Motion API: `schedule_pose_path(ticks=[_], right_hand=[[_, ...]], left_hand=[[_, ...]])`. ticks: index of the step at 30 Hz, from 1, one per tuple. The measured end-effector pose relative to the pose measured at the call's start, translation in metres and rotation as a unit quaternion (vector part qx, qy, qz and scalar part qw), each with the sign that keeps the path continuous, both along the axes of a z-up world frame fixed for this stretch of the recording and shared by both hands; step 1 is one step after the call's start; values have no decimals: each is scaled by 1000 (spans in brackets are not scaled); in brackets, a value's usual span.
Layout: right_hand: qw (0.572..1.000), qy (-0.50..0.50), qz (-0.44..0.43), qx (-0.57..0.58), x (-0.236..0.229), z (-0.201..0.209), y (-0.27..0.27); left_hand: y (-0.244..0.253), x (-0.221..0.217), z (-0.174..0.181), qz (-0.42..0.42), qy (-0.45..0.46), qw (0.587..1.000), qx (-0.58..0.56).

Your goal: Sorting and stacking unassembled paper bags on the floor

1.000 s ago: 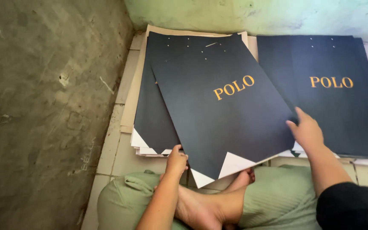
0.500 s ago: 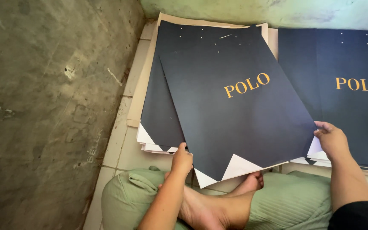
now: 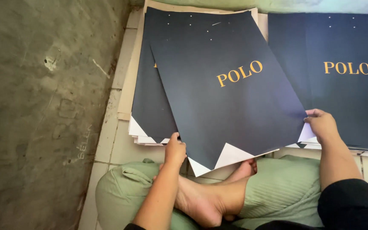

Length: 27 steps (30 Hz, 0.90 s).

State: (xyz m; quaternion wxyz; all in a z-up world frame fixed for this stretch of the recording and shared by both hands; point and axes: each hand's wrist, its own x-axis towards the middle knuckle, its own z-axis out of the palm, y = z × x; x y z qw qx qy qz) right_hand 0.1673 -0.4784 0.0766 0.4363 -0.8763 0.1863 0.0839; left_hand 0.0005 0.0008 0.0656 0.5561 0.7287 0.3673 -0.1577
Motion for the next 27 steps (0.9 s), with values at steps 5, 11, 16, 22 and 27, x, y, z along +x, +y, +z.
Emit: schedule_pose_path(ticks=[5,11,16,22,27], right_hand=[[994,56,42,-80,-4,1,7],[986,-29,92,-137,-11,32,46],[979,-151,76,-114,-19,32,63],[961,-229,9,155,-26,40,61],[925,-207,-47,316,-28,48,43]], left_hand=[[1,-3,-9,-51,-31,993,102],[-2,-3,8,-30,-76,995,64],[4,-6,1,54,-189,980,35],[9,-20,-5,166,-288,942,-53],[9,-19,-24,203,-273,939,-49]])
